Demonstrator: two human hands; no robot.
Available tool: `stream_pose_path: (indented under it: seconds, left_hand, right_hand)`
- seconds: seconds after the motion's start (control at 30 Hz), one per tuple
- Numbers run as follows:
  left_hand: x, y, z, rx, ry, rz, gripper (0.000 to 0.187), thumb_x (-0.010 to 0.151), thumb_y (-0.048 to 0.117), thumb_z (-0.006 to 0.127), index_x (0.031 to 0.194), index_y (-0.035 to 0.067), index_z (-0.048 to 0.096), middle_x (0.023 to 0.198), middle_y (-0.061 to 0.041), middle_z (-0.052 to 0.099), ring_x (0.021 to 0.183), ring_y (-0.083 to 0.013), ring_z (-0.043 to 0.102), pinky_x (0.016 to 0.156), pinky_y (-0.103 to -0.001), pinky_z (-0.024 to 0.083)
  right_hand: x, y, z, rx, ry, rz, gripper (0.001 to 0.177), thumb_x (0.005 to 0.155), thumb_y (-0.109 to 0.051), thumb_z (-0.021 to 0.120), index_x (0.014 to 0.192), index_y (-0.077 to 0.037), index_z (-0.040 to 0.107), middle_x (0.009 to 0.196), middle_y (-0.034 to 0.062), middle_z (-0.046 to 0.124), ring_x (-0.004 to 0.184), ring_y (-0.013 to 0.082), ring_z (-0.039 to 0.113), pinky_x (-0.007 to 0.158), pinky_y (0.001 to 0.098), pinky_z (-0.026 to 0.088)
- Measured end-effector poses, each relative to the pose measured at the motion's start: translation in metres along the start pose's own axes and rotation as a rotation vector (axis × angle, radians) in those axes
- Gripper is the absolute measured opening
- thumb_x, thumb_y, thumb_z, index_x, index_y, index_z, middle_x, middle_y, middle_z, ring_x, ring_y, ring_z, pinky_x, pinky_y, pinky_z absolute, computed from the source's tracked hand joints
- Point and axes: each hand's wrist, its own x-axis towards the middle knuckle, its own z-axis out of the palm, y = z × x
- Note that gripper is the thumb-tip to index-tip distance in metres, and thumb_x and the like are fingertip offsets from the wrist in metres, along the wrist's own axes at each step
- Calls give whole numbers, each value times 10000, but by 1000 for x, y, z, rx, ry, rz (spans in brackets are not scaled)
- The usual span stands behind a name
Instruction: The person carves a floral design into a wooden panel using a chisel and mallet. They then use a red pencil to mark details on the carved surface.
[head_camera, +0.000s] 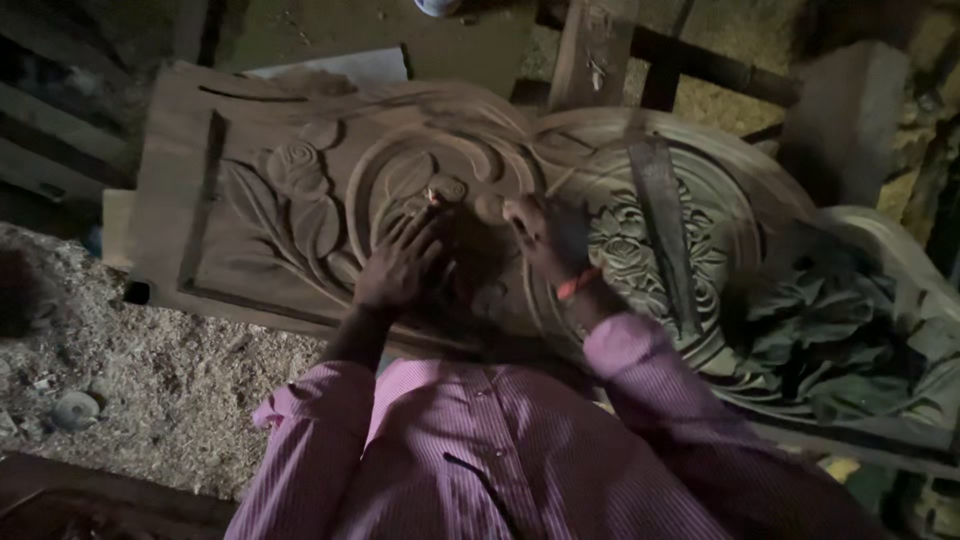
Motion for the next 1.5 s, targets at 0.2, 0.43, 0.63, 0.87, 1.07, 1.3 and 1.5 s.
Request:
stream_pose_path:
  seconds: [0.2, 0.43, 0.63, 0.87, 1.07, 1.3, 1.5]
  left_hand:
    - [-2, 7, -4, -42, 4, -40, 356, 986, 341, 599, 1242, 105, 675, 1509, -150, 551, 1457, -368, 442, 1196, -508, 342]
    - [1, -1, -2, -34, -1, 11, 368, 991, 336, 591, 1294, 142, 666, 1551, -135, 529, 1515, -343, 399, 1222, -506, 323]
    - [-2, -1, -6, -150, -37, -33, 463, 861, 332, 618, 1267, 113, 658, 1515, -158, 492, 1471, -369, 367, 1162, -507, 322]
    - [-12, -3, -9, -279, -105, -118, 414, 983, 272, 541, 1354, 112, 634, 1642, -156, 428, 1477, -327, 409, 1086, -491, 381]
    - [-8, -9, -6, -110, -47, -9, 423, 975, 295, 554, 1342, 107, 649, 1557, -161, 478, 1495, -367, 368, 1198, -507, 322]
    - [-8, -14, 2, -229, -70, -70, 444, 987, 300, 538, 1377, 109, 630, 1563, -148, 473, 1485, -371, 366, 1196, -514, 307]
    - [-11, -15, 7, -36, -125, 61, 398, 929, 280, 542, 1302, 202, 659, 1550, -85, 501, 1484, -330, 381, 1191, -505, 330]
  right_hand:
    - [1, 13, 0, 272, -133, 302, 59, 909, -128, 737, 921, -70, 742, 875, 111, 751, 788, 301, 727, 668, 401, 548]
    - [51, 43, 5, 286, -83, 105, 157, 912, -151, 740, 1043, -68, 724, 1108, 139, 750, 1004, 291, 722, 853, 391, 559]
    - [83, 49, 11, 65, -208, -188, 357, 823, -137, 710, 1172, -59, 707, 1213, 172, 712, 1098, 393, 668, 913, 466, 541]
    - [57, 34, -2, -40, -337, -2, 50, 950, -164, 694, 977, -126, 711, 979, 83, 734, 949, 328, 708, 810, 450, 566]
    - [83, 21, 18, -68, -137, 29, 159, 840, -185, 752, 966, -95, 716, 926, 148, 701, 863, 386, 672, 728, 483, 540]
    - [25, -8, 22, -94, -100, 152, 88, 935, -147, 708, 1014, -114, 690, 976, 111, 721, 883, 351, 685, 741, 464, 536]
    - [-6, 21, 33, 591, 185, 837, 234, 950, -203, 769, 951, -7, 640, 846, 60, 675, 736, 168, 618, 657, 363, 503]
